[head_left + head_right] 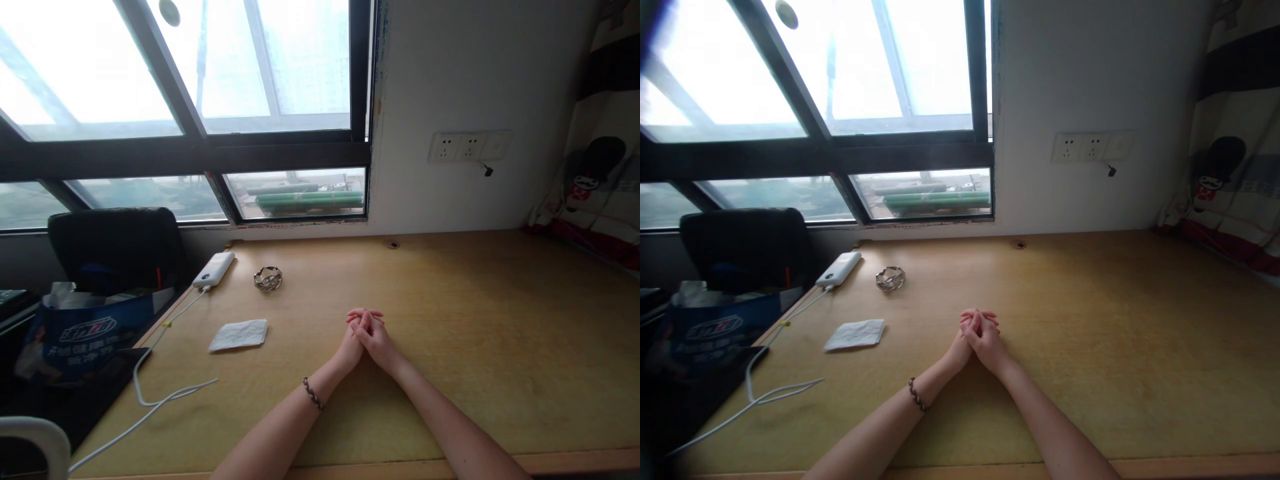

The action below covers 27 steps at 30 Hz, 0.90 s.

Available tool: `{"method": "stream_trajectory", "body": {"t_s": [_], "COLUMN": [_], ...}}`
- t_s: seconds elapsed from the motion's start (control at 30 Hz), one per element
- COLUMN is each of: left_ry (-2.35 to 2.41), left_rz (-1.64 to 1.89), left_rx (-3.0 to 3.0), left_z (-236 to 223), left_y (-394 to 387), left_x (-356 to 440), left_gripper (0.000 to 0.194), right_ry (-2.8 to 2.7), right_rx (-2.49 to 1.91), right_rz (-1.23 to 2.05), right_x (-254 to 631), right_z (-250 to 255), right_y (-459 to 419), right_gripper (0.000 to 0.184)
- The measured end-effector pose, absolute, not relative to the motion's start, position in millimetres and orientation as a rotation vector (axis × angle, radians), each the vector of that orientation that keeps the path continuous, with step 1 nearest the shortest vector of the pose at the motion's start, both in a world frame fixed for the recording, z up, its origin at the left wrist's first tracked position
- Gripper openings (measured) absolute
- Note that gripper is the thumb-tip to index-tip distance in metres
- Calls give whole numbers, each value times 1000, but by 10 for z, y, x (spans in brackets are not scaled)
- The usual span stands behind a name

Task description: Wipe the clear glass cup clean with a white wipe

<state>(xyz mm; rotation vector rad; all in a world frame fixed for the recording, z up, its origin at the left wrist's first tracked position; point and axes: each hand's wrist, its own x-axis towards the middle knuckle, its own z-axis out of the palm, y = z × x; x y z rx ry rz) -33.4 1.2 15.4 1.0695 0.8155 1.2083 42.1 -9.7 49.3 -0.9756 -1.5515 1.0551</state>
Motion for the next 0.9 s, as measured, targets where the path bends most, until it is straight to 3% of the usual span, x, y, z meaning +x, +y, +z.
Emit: {"method": "stream_trajectory", "body": {"t_s": [0.9], "left_ry": [750], "left_rz": [1240], "left_rx": [1065], "left_z": [156], "left_y": [1], "left_x": [-339], "left_gripper": [39], "right_ry": [-1570], "right_rx": [-976], "right_rz": [1055], "right_x": [428], "right_z": [497], "right_y": [-96], "right_gripper": [21]}}
